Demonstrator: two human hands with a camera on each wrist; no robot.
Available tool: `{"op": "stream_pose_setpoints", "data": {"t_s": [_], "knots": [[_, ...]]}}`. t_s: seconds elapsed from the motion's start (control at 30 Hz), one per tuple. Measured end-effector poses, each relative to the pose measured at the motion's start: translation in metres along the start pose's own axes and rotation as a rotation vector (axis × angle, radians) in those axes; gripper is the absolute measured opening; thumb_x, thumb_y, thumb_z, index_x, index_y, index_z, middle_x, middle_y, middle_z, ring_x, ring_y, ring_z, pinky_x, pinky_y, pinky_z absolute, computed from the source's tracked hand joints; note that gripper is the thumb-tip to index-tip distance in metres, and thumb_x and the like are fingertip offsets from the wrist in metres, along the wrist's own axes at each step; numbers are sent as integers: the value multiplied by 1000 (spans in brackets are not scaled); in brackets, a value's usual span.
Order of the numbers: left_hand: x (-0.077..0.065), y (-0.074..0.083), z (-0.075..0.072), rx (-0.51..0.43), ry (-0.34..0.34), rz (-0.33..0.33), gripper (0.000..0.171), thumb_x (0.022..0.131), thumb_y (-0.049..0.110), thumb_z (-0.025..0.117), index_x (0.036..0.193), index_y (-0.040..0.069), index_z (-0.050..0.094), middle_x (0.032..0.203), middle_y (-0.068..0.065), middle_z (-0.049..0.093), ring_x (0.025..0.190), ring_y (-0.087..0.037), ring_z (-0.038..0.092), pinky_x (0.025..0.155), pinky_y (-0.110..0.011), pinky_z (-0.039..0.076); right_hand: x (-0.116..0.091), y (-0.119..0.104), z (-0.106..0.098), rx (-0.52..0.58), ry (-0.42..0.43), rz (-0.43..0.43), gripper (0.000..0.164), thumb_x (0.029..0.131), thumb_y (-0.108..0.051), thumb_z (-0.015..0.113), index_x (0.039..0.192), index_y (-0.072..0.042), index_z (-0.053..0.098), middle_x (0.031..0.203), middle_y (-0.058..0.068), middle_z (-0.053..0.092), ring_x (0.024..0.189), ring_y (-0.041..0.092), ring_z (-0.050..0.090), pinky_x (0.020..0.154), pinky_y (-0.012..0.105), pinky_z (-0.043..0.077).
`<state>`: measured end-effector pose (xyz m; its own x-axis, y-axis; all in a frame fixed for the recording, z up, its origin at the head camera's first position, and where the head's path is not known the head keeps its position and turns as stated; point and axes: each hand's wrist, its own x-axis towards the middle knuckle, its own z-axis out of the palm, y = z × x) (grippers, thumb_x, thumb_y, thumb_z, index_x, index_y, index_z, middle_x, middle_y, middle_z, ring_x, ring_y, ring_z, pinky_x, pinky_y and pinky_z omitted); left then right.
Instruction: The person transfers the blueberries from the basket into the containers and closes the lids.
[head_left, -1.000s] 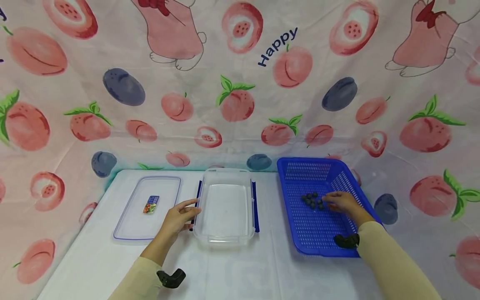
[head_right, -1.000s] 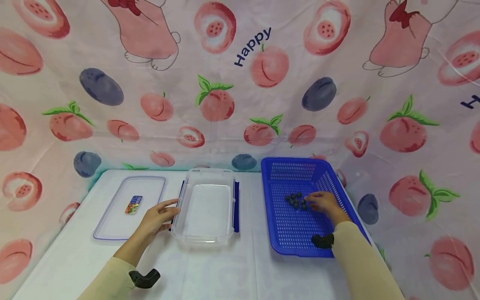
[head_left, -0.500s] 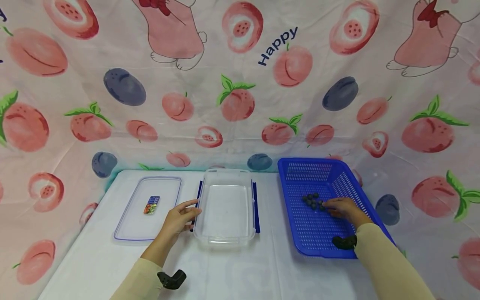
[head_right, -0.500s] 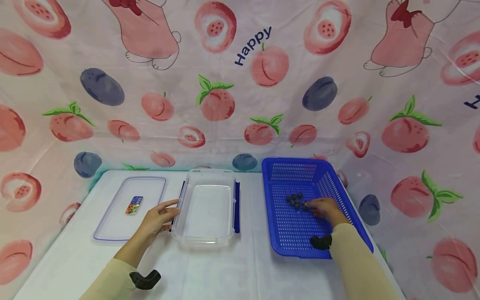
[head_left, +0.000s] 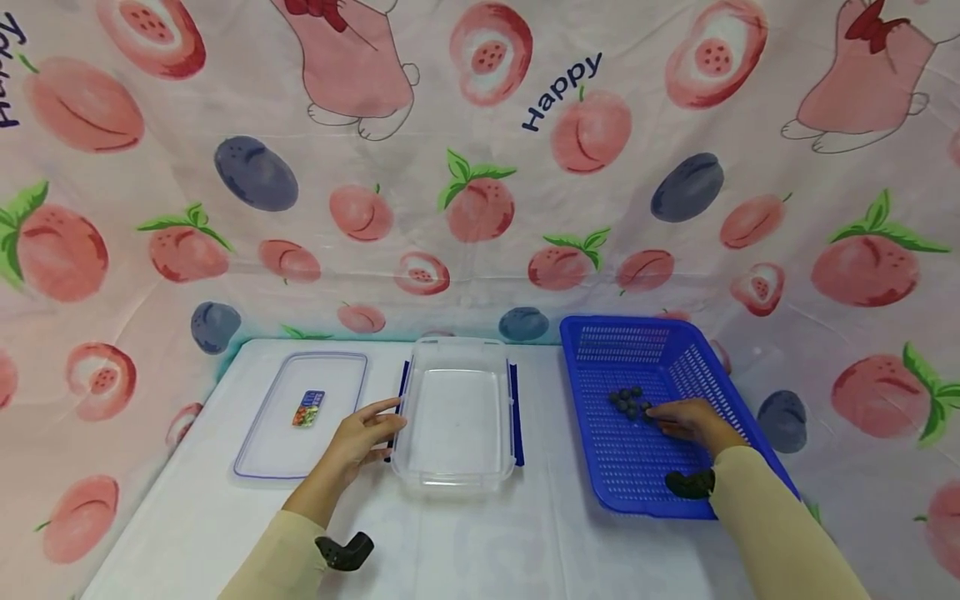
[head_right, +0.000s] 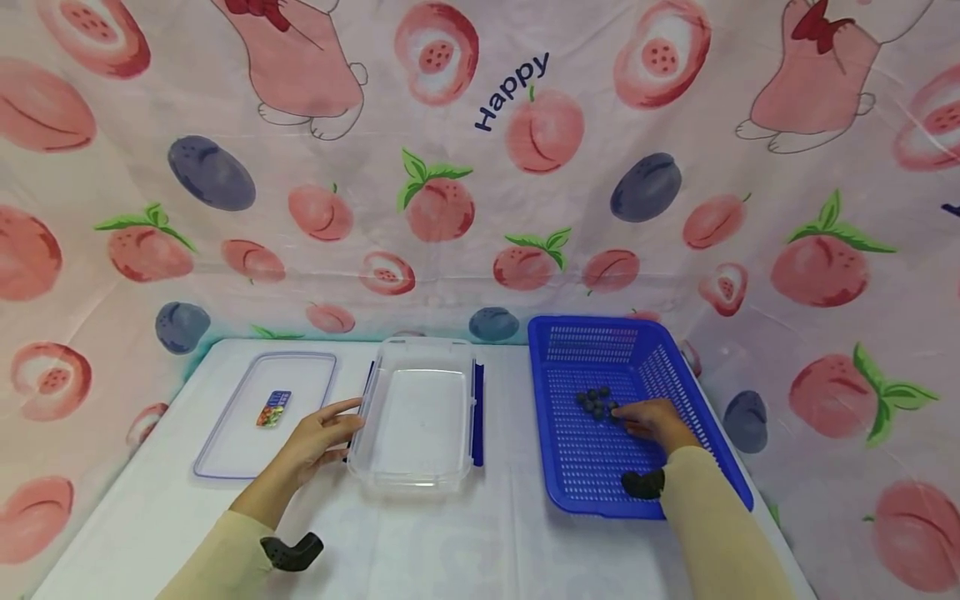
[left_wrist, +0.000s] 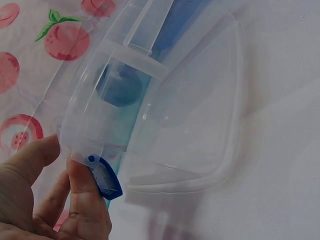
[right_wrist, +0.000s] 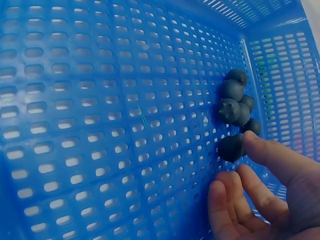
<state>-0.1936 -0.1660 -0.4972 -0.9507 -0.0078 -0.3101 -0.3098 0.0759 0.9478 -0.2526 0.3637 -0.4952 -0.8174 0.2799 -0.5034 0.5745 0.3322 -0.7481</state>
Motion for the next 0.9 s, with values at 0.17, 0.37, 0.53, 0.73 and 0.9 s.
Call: {"op": "stream_pose_setpoints", "data": {"t_s": [0.17, 0.37, 0.53, 0.73, 0.9], "knots": [[1, 2, 0, -1, -25, -12, 55, 92, 22, 70, 142, 10, 52, 121, -8, 62, 103, -24, 63, 71, -27, 58, -1, 0, -2, -42, -42, 3, 65, 79, -16, 82, 126, 18, 52, 120, 30, 60, 94, 27, 65, 78, 32, 59], [3, 5, 0, -12, -36, -23, 55, 91, 21, 71, 142, 10, 53, 122, -11, 62, 103, -24, 63, 72, -26, 58, 2, -2, -1, -13, -20, 35, 71, 81, -12, 79, 133, 20, 43, 115, 26, 59, 88, 24, 64, 76, 32, 59], [3, 4, -2, -18, -32, -24, 54, 91, 20, 71, 141, 9, 53, 119, -10, 63, 100, -22, 63, 71, -26, 58, 5, -1, 2, 3, 7, 41, 67, 83, -9, 76, 132, 21, 42, 108, 22, 58, 83, 22, 62, 72, 30, 60], [2, 2, -2, -24, -31, -23, 54, 91, 20, 71, 141, 9, 54, 116, -7, 65, 98, -21, 63, 71, -26, 58, -2, -3, 4, 4, 9, 34, 60, 85, -7, 74, 129, 20, 44, 101, 18, 60, 82, 21, 62, 73, 30, 60], [2, 0, -3, -29, -27, -17, 53, 91, 19, 71, 140, 9, 54, 113, -5, 65, 96, -20, 64, 69, -25, 58, -6, -5, 8, 30, 30, 49, 56, 85, -4, 74, 127, 19, 46, 91, 14, 62, 77, 21, 63, 72, 32, 60]]}}
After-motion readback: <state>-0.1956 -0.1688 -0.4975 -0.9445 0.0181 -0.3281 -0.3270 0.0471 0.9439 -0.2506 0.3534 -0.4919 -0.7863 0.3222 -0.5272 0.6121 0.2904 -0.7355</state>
